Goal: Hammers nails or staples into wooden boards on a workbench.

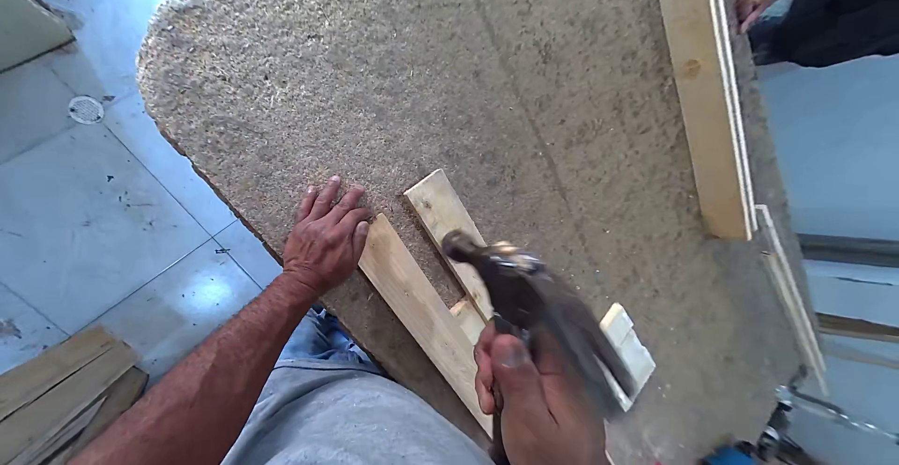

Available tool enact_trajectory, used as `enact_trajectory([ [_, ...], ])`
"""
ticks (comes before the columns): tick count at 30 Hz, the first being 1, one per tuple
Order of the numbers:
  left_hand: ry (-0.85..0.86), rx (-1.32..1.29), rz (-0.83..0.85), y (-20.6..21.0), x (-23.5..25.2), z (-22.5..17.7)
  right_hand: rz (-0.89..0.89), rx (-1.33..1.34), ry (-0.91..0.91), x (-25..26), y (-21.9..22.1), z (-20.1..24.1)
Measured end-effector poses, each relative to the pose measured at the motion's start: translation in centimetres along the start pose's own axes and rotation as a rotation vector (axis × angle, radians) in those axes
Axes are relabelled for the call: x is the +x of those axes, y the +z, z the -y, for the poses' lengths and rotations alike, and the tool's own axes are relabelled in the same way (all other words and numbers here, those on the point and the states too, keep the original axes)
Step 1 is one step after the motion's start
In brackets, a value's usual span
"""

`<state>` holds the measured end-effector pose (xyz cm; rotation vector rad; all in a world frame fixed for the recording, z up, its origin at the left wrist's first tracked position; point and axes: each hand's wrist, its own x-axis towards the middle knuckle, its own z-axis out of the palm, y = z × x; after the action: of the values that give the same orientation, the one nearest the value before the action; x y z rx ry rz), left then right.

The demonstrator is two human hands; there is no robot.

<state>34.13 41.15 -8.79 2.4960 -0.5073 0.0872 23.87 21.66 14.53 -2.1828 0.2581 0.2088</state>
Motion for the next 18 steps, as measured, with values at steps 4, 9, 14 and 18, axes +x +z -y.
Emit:
enact_trajectory([
  [4, -0.003, -0.011, 0.015, -0.2, -0.1, 0.0, 0.122, -0.077, -0.011, -3.3, 2.7, -9.1],
  [9, -0.044, -0.004, 0.039, -0.8, -0.7, 0.4, 0.306, -0.353, 0.300, -1.2, 2.3, -6.1],
  [14, -0.105, 0.091, 0.015, -0.6, -1.7, 0.9, 0.211, -0.056, 0.152, 6.2, 1.3, 3.6],
  [18, -0.106, 0.107, -0.003, -0.4, -1.6, 0.8, 0.212, 0.023, 0.220, 8.0, 3.8, 3.3],
])
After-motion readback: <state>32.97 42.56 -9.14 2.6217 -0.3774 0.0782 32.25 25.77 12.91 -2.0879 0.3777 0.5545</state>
